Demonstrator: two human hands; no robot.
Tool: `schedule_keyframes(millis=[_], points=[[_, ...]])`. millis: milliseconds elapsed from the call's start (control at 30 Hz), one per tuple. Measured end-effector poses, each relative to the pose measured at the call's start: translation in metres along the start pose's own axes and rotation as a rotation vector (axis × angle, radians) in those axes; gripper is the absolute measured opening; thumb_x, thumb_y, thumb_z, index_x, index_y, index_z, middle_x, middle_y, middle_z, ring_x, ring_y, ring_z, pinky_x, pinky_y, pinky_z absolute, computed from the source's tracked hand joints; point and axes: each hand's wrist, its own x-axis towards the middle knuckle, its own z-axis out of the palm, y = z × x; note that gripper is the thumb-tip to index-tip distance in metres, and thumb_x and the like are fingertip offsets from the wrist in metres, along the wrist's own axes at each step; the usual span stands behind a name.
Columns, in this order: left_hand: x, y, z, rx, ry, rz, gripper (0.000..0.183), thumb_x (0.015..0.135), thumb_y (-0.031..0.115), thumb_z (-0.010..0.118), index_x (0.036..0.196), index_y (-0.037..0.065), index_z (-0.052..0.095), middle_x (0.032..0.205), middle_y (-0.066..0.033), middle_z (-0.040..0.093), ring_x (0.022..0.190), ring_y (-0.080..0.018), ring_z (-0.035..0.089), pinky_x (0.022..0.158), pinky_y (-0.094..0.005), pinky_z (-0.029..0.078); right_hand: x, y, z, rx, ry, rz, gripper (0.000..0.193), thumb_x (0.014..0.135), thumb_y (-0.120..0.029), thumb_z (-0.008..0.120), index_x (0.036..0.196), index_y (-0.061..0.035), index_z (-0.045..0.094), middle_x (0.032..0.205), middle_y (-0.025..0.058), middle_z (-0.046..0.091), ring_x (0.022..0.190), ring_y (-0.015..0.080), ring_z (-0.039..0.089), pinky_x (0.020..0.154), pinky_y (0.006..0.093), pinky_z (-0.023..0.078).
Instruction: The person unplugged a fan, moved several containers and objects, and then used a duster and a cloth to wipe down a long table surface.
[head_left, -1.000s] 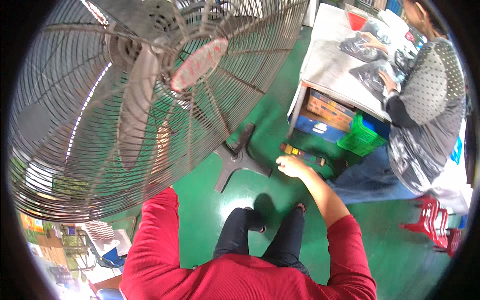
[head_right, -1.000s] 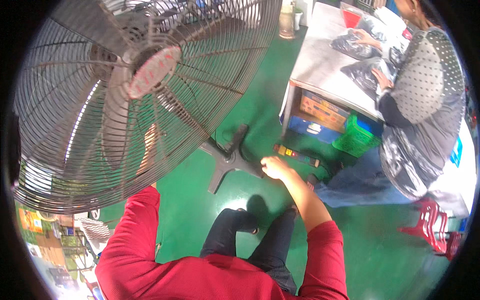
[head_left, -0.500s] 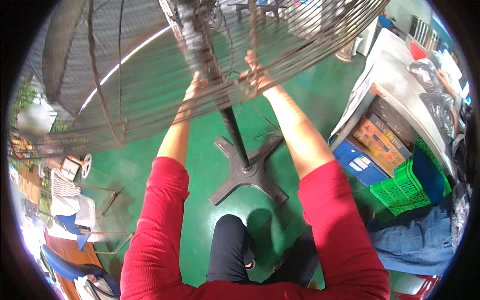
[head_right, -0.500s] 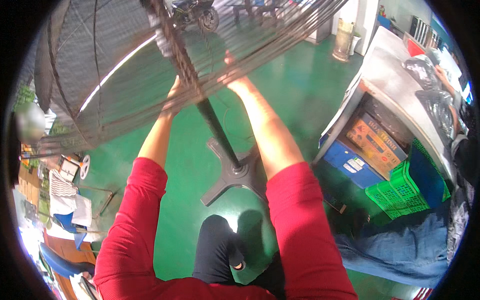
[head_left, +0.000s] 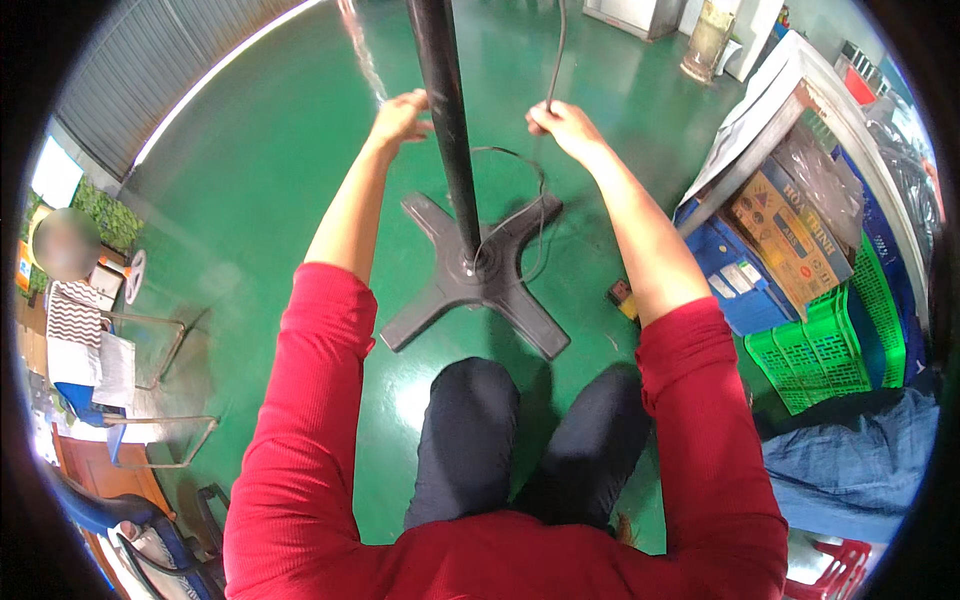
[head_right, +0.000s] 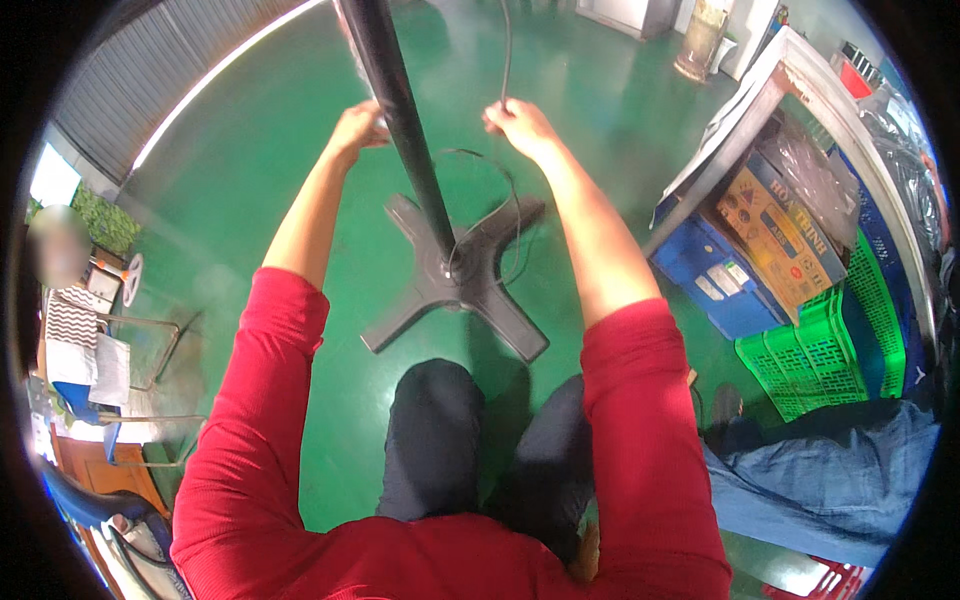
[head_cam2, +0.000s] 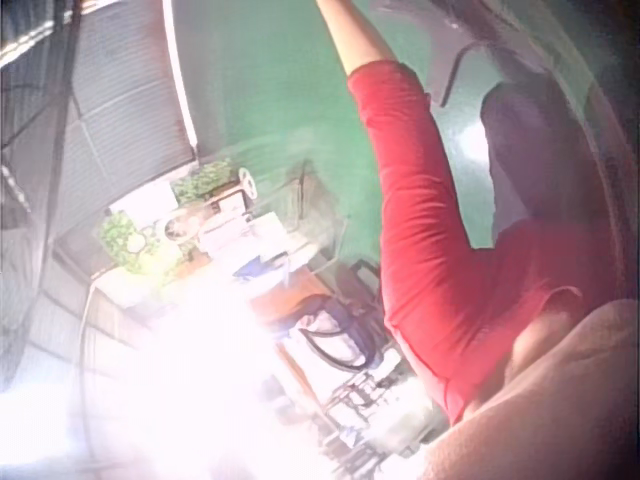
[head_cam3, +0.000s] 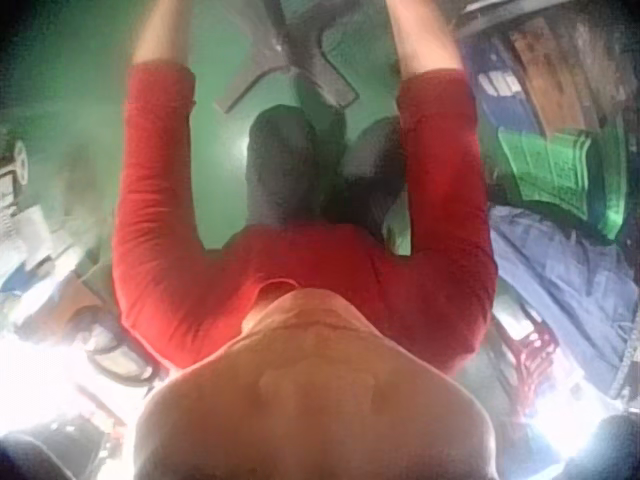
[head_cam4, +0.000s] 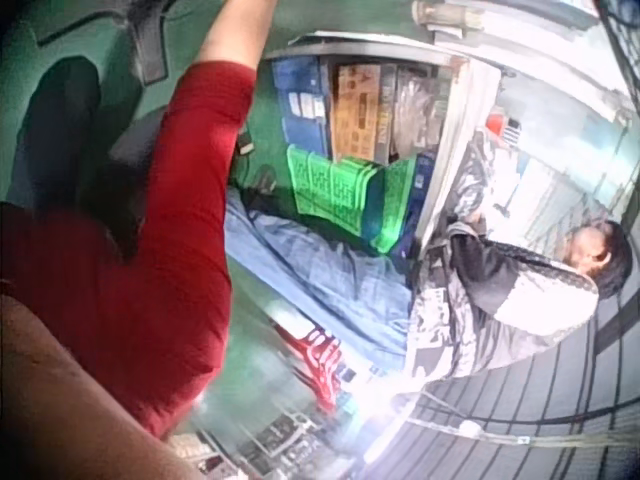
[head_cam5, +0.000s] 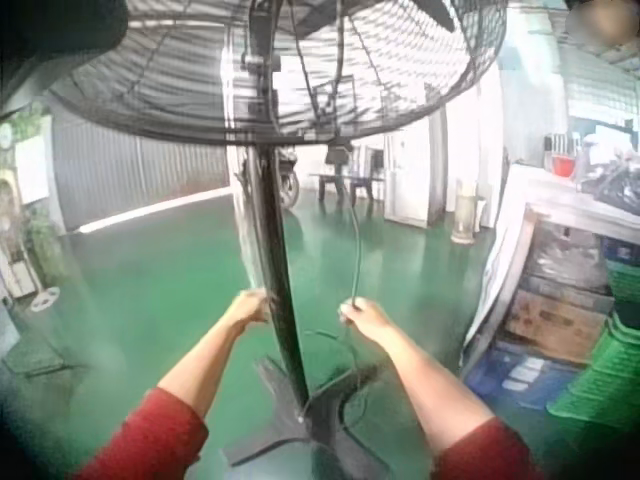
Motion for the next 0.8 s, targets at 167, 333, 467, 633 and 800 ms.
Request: schedule_keyframes(millis=[167, 333, 467, 633, 800], points=[[-0.094, 0.003, 0.039, -0.136, 0.751, 0.658, 0.018, 0.087, 0.007, 0.04, 0.096, 0.003, 0.055, 0.097, -0.0071, 0.057, 0.073, -0.0127, 0.055, 0.058, -0.0244, 0.042, -0.093, 0.111, -0.014, -0.786, 0.035, 0.121, 0.029, 0.081, -0.033, 0.051, 0.086, -0.0082, 0.064, 0.083, 0.0131, 0.063, 0.082, 0.0275, 0.059, 0.076, 0.0377, 0.044], [-0.156, -0.005, 0.142, 0.249, 0.018, 0.57, 0.036, 0.078, 0.011, 0.054, 0.113, 0.003, 0.05, 0.106, -0.0109, 0.057, 0.078, -0.0166, 0.059, 0.071, -0.0283, 0.047, -0.108, 0.079, -0.04, -0.558, -0.043, 0.216, 0.032, 0.084, -0.032, 0.045, 0.087, -0.0045, 0.062, 0.084, 0.0171, 0.061, 0.082, 0.0325, 0.058, 0.073, 0.0413, 0.045], [-0.118, -0.034, 0.208, 0.446, -0.354, 0.54, 0.039, 0.082, 0.03, 0.055, 0.11, 0.003, 0.049, 0.101, -0.0125, 0.059, 0.075, -0.0219, 0.061, 0.071, -0.0333, 0.048, -0.105, -0.013, -0.063, -0.083, -0.062, -0.008, 0.022, 0.089, -0.022, 0.046, 0.094, -0.0056, 0.059, 0.075, 0.0011, 0.059, 0.059, 0.0075, 0.055, 0.053, 0.0203, 0.044], [-0.087, 0.035, 0.226, 0.341, -0.493, 0.493, 0.034, 0.087, 0.035, 0.045, 0.09, 0.005, 0.06, 0.074, -0.0035, 0.063, 0.055, -0.0122, 0.055, 0.056, -0.0292, 0.047, -0.134, -0.042, -0.111, 0.326, 0.156, -0.064, 0.043, 0.088, -0.02, 0.046, 0.127, -0.0054, 0.035, 0.113, 0.0097, 0.047, 0.1, 0.014, 0.049, 0.079, 0.0305, 0.043], [-0.084, 0.119, 0.236, -0.222, -0.541, 0.299, 0.024, 0.089, 0.023, 0.046, 0.095, 0.002, 0.054, 0.077, -0.0051, 0.058, 0.062, -0.0124, 0.054, 0.059, -0.024, 0.047, -0.15, -0.002, -0.087, 0.695, -0.172, 0.127, 0.06, 0.088, -0.032, 0.048, 0.135, -0.0059, 0.021, 0.135, 0.0126, 0.03, 0.115, 0.0184, 0.04, 0.092, 0.035, 0.037]])
